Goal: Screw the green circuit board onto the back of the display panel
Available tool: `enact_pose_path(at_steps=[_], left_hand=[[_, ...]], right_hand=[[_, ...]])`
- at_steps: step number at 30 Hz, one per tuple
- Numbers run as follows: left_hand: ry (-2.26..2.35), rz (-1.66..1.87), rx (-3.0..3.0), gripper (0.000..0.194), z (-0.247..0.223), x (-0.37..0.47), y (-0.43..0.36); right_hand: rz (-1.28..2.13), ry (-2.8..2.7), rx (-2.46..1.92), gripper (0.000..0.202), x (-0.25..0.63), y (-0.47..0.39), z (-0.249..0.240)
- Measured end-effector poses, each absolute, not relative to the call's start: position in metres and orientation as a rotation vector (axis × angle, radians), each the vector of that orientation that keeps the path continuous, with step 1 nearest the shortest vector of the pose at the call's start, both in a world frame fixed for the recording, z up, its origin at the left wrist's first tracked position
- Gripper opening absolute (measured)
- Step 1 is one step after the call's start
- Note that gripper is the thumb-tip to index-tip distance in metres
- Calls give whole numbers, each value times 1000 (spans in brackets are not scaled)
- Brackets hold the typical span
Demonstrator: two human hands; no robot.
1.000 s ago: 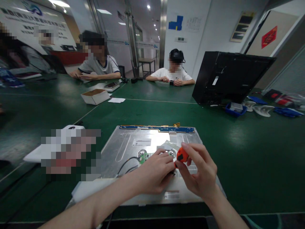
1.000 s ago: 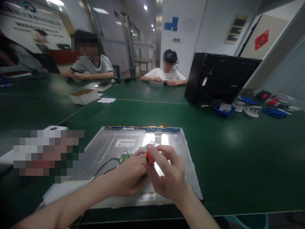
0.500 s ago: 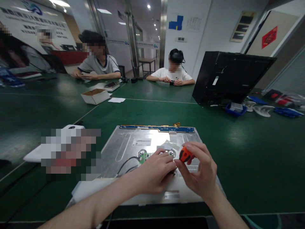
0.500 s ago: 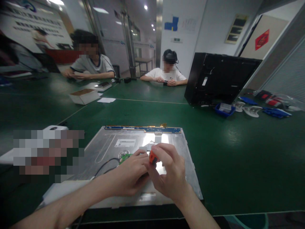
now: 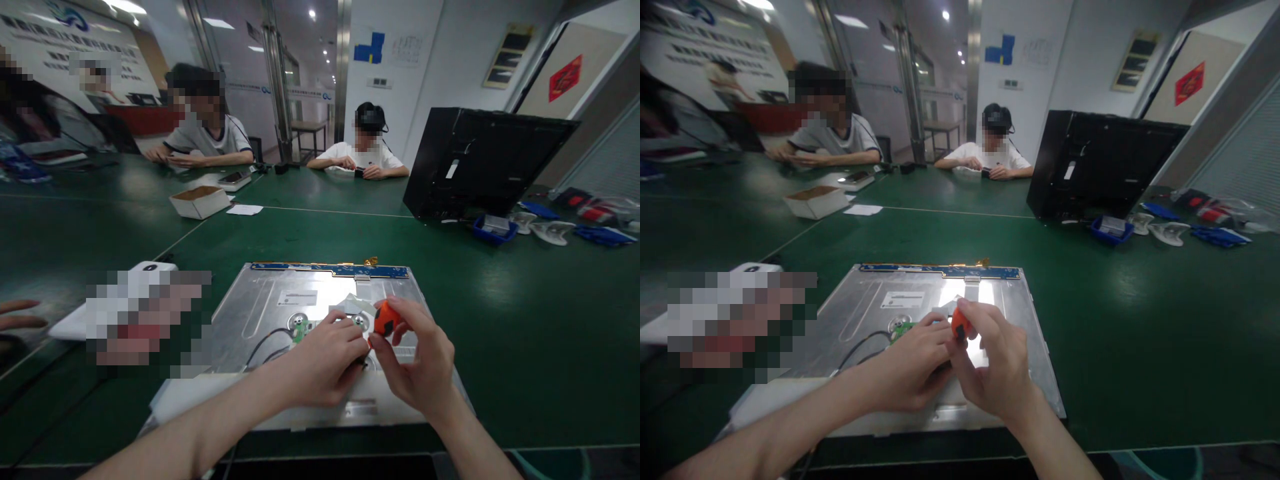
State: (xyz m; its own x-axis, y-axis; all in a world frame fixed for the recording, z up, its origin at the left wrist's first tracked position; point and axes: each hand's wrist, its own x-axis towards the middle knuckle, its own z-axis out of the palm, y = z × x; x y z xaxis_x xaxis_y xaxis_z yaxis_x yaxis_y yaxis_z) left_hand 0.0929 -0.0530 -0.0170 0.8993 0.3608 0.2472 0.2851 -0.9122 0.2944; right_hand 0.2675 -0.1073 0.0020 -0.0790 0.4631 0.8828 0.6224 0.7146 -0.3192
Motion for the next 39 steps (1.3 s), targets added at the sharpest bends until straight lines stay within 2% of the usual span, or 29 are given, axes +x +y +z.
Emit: enact_pose_path(at_steps=[18,30,39], left_hand=[[481,418,2812,13,-17,93,-52],[479,413,2810,19,-17,93,-53],[499,428,2821,14,-19,93,-53]], right_hand=[[-157,-1715,-883,48,267,-109,3],[-147,-1674,-828,52,268,-105,-2],[-208,-1694,-861,44,267,-107,4]])
